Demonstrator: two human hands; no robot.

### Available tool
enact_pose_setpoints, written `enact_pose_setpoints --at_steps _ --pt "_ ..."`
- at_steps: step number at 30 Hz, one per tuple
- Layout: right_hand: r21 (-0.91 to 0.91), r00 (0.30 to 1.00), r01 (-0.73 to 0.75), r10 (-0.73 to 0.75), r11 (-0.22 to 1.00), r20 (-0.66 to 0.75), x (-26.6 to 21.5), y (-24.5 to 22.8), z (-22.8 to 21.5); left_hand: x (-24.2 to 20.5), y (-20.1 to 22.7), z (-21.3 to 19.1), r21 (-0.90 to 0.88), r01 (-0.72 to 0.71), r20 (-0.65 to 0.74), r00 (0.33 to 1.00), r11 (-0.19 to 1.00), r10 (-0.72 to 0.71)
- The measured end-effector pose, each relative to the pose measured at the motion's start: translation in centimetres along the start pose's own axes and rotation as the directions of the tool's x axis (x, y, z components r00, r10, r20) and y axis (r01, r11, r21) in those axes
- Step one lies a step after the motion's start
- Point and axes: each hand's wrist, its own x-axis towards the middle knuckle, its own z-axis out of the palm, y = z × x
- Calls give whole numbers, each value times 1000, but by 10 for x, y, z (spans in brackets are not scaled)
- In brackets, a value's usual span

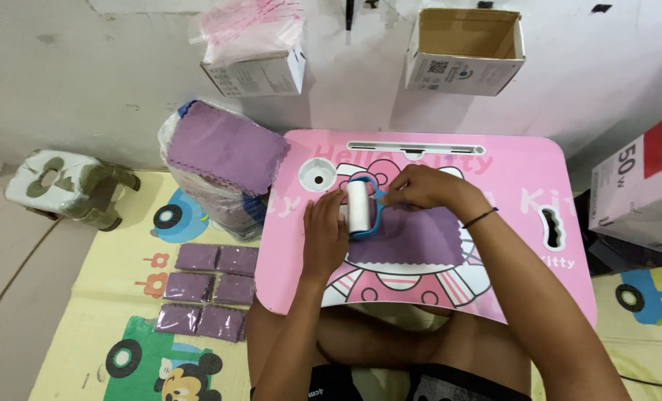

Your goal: Using a lint roller to remove lint and debris from small pieces of purple fabric.

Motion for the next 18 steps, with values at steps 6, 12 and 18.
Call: enact_pose_setpoints --at_steps 6,12,18 --pt "54 994 -106 107 993 -20 -9 77 -19 0 -6 14 248 -76 35 997 966 70" --pt "80 970 -218 225 973 -97 -61 120 -57 0 -3 13 250 -55 36 998 967 48" --pt "-215 958 -282 262 935 -114 -82 100 -69 0 1 10 227 -31 60 998 973 18"
